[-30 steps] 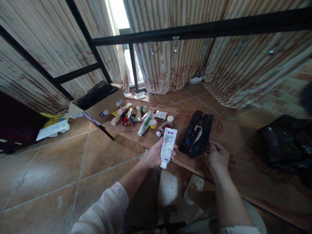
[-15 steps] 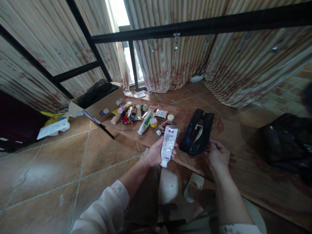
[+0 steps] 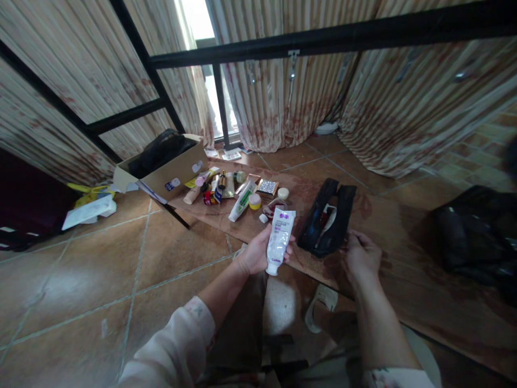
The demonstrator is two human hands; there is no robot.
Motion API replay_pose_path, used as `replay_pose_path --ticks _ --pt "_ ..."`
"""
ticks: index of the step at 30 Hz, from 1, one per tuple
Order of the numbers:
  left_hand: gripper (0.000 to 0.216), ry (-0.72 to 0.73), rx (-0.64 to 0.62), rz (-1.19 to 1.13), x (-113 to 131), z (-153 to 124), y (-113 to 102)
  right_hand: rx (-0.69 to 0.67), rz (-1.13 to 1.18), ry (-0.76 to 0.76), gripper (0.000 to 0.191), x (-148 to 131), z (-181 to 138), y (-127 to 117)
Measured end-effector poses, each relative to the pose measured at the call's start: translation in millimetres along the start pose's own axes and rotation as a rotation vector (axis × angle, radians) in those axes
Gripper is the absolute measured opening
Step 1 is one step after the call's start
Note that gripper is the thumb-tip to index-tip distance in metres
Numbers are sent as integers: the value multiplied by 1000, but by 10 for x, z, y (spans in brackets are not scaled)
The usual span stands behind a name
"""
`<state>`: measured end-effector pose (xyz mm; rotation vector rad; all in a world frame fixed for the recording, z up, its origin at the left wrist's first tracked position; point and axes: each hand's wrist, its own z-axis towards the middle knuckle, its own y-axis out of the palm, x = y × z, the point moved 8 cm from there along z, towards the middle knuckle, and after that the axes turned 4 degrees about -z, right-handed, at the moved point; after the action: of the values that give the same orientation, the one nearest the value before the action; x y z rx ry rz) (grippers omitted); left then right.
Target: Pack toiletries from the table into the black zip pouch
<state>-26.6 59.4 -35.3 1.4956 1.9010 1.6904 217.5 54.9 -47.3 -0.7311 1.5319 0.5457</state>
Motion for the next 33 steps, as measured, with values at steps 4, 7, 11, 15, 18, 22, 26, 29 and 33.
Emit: replay_pose_path --ticks 4,7,11,15,18,22,26,29,33 --pt "69 -3 -4 -4 2 4 -6 9 -18 -12 32 -1 -1 -10" --pt "69 -7 -9 2 1 7 -11 2 -22 -14 30 -15 -8 -6" --pt "68 -2 -14 -10 3 1 -3 -6 -18 -22 31 -45 -21 0" --pt "69 1 -16 -17 4 -9 20 11 -16 -19 31 -42 -19 -10" --pt "69 -2 -8 -19 5 -11 24 15 -12 -4 30 -8 -4 -13" --pt "69 -5 -13 -17 3 -5 18 5 -12 -9 31 21 10 -10" --pt "69 -4 -28 -13 -1 2 7 2 -26 -23 33 -1 -4 -11" --pt "69 -5 -22 -8 0 5 -5 7 -31 -23 32 -21 -17 -16" --pt "70 -7 -8 2 4 4 -10 -2 -30 -3 29 -7 -13 -10"
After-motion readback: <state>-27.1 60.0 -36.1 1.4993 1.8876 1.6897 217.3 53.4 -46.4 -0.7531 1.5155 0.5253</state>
